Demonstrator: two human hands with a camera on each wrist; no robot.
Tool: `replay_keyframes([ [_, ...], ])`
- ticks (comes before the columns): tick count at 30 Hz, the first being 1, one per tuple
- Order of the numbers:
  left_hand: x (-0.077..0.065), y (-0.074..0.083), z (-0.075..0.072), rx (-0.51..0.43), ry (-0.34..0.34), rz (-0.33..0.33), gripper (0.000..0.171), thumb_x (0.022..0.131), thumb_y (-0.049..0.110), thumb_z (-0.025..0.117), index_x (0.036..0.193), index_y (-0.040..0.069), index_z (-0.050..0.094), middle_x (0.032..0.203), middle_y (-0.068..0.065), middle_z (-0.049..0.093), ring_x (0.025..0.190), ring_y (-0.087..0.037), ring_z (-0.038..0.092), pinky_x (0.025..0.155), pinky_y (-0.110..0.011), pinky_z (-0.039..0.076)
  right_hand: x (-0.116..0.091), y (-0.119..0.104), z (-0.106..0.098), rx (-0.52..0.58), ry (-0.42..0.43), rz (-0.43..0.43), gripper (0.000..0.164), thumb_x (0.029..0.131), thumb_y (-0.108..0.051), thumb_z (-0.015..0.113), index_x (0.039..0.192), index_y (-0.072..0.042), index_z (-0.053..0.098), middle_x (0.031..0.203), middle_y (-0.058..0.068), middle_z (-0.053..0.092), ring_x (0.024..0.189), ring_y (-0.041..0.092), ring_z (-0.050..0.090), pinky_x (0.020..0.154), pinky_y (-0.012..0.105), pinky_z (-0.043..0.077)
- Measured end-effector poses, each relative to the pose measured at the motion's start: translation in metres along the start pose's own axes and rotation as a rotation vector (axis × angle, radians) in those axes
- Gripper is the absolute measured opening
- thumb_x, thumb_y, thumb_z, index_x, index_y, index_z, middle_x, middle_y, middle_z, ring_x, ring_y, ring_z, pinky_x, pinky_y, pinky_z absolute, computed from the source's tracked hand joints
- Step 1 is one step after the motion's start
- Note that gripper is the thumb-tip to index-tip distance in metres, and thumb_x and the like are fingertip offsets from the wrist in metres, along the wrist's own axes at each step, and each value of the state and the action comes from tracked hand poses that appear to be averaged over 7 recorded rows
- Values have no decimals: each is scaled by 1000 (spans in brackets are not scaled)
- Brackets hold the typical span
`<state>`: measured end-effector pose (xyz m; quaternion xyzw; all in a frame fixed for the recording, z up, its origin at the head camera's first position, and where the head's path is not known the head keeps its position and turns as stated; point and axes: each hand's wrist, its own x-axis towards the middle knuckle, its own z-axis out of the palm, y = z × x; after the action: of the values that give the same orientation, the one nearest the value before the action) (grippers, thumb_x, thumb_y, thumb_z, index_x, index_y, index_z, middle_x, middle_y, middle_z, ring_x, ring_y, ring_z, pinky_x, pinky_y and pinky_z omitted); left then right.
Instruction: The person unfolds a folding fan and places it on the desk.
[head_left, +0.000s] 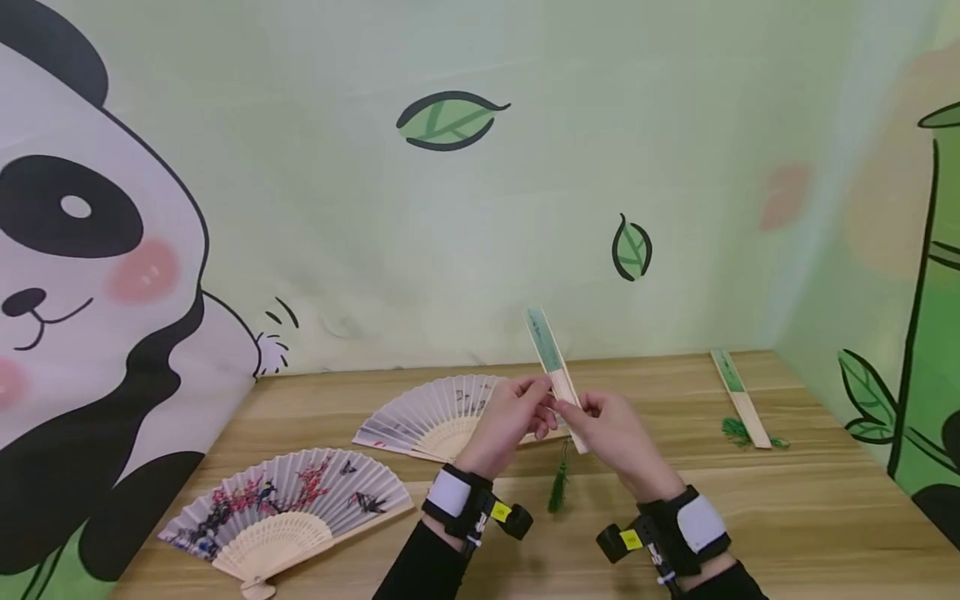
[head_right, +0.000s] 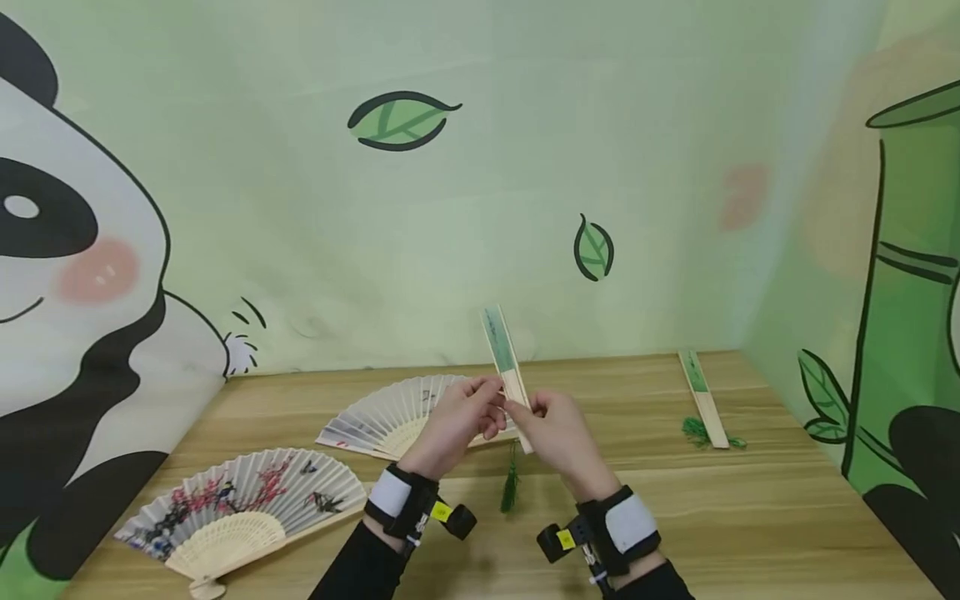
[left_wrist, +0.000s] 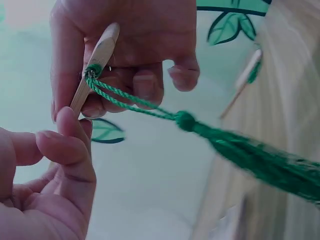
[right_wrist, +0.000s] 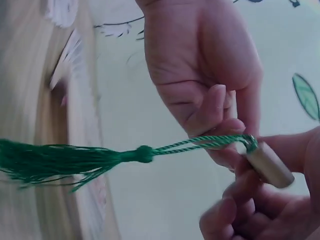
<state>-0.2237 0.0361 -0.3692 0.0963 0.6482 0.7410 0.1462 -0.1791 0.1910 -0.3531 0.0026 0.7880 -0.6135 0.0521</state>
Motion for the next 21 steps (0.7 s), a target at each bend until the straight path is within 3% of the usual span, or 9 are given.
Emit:
replay_keyframes([
  [4,-13,14,-14,70,27,13,28,102,23,55,99,-4,62,71,-6,58,58,-11,54,49,-19,42,-4,-13,13,14,-121,-34,25,96,-24,64,87,0,65,72,2,53,64,14,48,53,22,39],
  [9,-24,25,-22,169,5,33,26,101,23,57,102,-1,66,69,-8,59,56,-13,53,49,-21,44,-6,-19,15,38,-219,-62,31,100,-30,57,92,-1,66,74,3,57,66,15,52,57,24,43],
  [14,-33,34,-22,212,-34,48,24,101,22,56,101,1,67,69,-9,58,56,-14,54,49,-23,47,-6,-18,10,111,-230,-78,41,106,-35,42,108,0,63,77,7,58,67,17,53,59,26,47],
  [21,-40,37,-25,223,-42,23,23,102,20,54,104,1,68,72,-9,60,59,-15,56,51,-23,50,-7,-17,19,250,-232,-4,36,107,-31,42,117,-2,59,79,11,60,57,14,51,50,24,48],
])
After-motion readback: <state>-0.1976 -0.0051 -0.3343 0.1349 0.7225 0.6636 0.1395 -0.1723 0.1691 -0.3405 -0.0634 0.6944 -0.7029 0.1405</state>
